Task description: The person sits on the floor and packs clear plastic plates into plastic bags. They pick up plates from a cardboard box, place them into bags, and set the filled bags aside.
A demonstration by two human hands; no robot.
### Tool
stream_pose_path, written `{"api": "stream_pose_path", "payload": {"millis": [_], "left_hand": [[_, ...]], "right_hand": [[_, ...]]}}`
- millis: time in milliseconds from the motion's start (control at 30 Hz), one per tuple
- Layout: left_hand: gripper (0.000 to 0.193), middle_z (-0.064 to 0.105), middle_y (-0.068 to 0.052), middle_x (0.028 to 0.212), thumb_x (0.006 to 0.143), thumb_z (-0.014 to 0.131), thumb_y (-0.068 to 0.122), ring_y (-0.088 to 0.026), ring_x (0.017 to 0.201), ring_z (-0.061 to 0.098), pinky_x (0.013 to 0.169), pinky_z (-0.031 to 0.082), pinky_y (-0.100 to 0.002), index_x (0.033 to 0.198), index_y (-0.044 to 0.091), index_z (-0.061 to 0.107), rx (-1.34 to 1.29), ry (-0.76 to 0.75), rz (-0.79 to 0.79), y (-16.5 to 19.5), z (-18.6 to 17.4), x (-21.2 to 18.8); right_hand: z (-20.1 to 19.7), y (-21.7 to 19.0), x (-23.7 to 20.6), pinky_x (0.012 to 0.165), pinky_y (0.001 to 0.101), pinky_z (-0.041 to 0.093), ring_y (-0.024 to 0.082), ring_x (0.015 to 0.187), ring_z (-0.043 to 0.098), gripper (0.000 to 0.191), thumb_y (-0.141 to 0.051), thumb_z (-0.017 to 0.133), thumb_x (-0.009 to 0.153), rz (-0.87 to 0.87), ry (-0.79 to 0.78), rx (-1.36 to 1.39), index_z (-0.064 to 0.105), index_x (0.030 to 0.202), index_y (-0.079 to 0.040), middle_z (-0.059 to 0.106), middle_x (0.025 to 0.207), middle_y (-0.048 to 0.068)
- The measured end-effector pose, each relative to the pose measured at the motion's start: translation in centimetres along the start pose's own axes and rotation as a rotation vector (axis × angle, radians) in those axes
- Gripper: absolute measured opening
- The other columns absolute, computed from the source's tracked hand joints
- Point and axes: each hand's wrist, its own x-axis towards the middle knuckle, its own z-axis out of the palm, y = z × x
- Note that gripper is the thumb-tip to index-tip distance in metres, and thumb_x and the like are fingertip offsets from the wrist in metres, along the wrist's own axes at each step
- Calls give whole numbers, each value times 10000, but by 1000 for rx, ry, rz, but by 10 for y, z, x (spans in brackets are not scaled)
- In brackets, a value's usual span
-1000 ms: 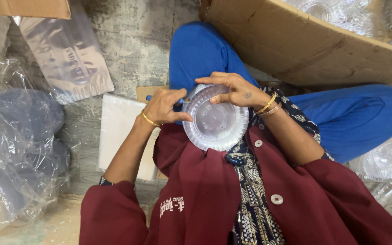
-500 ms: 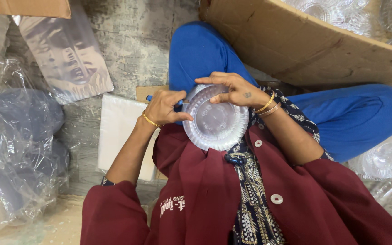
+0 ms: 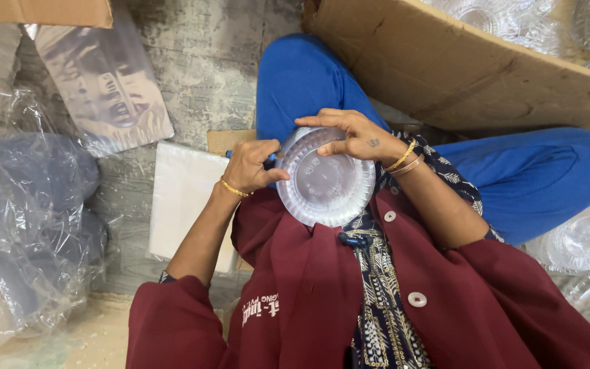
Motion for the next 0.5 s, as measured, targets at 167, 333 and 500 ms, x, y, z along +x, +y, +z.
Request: {"api": "stream_pose_path", "payload": {"millis": [167, 333, 500], "left_hand": [[761, 478, -117, 642, 863, 575, 795, -322, 600, 538, 571, 402, -437, 698, 58, 483, 48, -20, -65, -10, 9, -14], [692, 456, -29, 701, 999, 464, 735, -174, 615, 476, 555, 383, -328, 789, 77, 505, -289, 269, -128, -44, 19, -38], [439, 550, -105, 832, 1038, 629, 463, -220, 786, 482, 690, 391, -353, 933, 37, 609, 109, 551, -694, -91, -21, -51]], "right_hand": [[0, 2, 0, 797, 331, 448, 189, 854, 531, 651, -154, 825, 811, 21, 10, 0, 621, 1429, -143, 543, 922, 53], [1, 5, -5, 831, 313, 460, 180, 897, 543, 637, -141, 806, 835, 12, 34, 44, 607, 1439, -126, 555, 962, 47], [4, 4, -20, 952, 290, 485, 192, 1046, 611, 607, -135, 787, 899, -37, 136, 60, 583, 1470, -100, 628, 1118, 68]]}}
